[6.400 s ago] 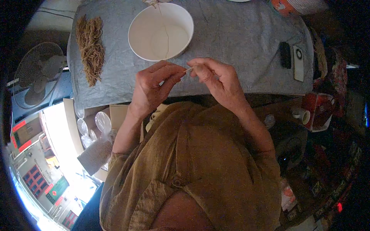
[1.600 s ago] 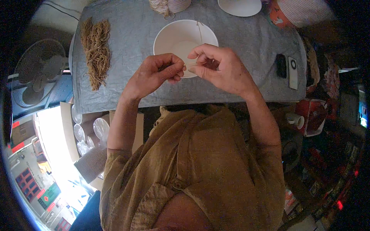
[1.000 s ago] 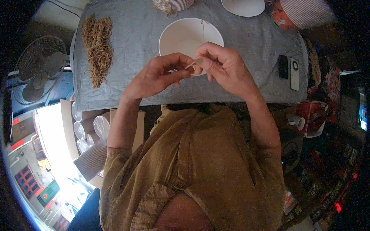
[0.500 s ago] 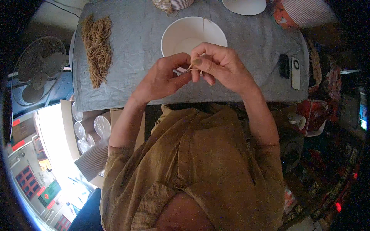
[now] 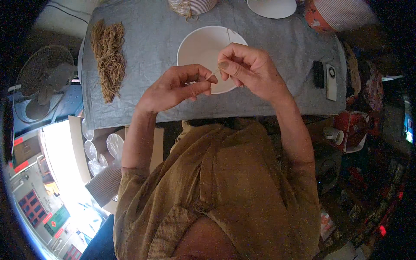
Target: Threading strings through holes in paper bowls to create handles and then stacking the bowls for packaging.
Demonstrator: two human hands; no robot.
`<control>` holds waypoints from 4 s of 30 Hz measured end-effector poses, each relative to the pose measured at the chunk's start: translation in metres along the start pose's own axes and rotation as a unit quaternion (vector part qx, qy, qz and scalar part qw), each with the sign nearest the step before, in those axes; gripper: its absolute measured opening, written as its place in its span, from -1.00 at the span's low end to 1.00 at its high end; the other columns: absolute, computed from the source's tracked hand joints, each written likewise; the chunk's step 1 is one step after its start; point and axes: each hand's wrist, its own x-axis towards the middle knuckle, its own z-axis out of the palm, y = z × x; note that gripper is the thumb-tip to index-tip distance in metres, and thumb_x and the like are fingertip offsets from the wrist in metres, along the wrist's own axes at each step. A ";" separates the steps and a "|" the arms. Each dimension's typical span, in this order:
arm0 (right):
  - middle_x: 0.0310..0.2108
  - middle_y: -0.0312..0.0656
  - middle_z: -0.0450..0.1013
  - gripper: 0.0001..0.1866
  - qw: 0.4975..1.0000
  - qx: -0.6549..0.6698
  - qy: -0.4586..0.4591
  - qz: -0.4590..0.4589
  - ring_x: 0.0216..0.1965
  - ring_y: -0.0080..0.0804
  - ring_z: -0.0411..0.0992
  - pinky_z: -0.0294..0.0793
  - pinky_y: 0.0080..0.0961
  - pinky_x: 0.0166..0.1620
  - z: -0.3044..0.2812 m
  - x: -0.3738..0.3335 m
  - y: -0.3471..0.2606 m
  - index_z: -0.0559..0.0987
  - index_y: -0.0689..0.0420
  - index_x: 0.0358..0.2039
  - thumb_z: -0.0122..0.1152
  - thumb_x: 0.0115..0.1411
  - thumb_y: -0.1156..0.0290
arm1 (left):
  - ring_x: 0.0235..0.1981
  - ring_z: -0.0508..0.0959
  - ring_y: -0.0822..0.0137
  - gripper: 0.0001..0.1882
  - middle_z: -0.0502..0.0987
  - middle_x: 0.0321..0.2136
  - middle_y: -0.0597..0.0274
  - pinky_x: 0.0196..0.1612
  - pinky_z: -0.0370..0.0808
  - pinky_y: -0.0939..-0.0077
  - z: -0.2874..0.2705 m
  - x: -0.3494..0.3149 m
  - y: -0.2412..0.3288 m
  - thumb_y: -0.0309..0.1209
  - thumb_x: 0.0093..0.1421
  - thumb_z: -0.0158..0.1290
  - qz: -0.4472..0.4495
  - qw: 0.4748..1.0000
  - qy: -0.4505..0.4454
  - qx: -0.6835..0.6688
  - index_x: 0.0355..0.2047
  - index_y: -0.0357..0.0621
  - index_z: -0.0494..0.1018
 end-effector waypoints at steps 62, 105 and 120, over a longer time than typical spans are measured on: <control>-0.32 -0.36 0.47 -0.84 0.981 -0.117 0.101 -0.117 -0.36 -0.61 0.40 0.42 -0.63 -0.26 0.018 -0.011 0.013 0.58 0.24 -0.25 0.30 0.13 0.55 | -0.35 0.63 0.43 -0.88 0.64 -0.37 0.15 -0.29 0.60 0.59 0.027 0.013 -0.026 -0.52 0.27 0.15 0.090 0.948 0.231 -0.202 -0.24 -0.33 0.52; -0.48 -0.38 0.49 -0.92 0.984 0.066 0.153 0.057 -0.46 -0.69 0.37 0.37 -0.69 -0.35 0.020 -0.013 0.031 0.60 0.21 -0.40 0.27 0.20 0.48 | -0.36 0.61 0.58 -0.90 0.65 -0.45 0.31 -0.30 0.58 0.65 0.052 0.023 -0.040 -0.58 0.17 0.21 0.170 0.930 0.325 0.041 -0.29 -0.30 0.60; -0.46 -0.38 0.55 -0.80 0.984 -0.072 0.145 0.072 -0.41 -0.72 0.43 0.45 -0.70 -0.29 0.009 -0.015 0.016 0.65 0.21 -0.17 0.22 0.26 0.41 | -0.32 0.65 0.42 -0.88 0.65 -0.37 0.16 -0.21 0.60 0.58 0.035 0.019 -0.031 -0.54 0.21 0.20 0.084 0.958 0.220 -0.164 -0.25 -0.31 0.57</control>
